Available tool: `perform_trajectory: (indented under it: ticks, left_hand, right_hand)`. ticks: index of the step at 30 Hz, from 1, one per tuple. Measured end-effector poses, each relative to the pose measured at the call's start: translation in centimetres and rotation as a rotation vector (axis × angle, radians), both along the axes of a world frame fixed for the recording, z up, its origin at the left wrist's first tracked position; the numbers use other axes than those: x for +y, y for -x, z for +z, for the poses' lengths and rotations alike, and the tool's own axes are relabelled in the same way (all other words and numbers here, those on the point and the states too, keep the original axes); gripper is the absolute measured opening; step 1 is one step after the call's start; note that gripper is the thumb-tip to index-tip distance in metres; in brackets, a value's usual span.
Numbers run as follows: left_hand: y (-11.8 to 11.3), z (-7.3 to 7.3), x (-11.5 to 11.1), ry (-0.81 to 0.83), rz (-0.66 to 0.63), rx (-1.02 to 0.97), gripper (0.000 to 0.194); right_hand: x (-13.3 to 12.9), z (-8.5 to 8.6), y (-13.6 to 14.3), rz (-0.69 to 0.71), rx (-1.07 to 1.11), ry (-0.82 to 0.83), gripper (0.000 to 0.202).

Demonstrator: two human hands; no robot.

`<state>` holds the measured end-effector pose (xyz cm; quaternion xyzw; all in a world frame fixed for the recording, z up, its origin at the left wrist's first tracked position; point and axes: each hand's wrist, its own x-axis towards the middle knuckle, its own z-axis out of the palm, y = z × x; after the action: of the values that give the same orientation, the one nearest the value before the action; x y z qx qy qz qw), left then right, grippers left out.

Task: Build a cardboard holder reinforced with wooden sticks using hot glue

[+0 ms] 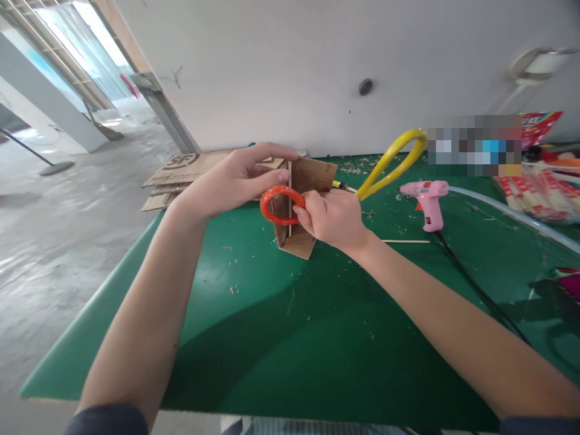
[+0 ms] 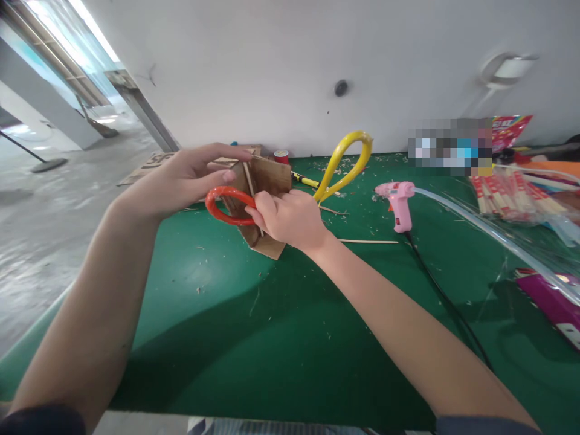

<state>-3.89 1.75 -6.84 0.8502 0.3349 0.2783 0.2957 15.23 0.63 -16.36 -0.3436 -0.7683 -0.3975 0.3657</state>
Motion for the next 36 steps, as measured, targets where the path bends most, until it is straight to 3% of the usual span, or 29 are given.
perform_trajectory:
  ticks: [16,36]
  left_hand:
    - [0.13,-0.21,0.22,-0.009,-0.029,0.005,0.035]
    - [0.18,-0.2,0.21,0.006,-0.018,0.01,0.037]
  right_hand:
    - [-0.08,0.01,0.02,0.009,0.017,-0.005,0.027]
    - [-0.11,0.02,0.0,-0.044,0.012,0.125,0.037]
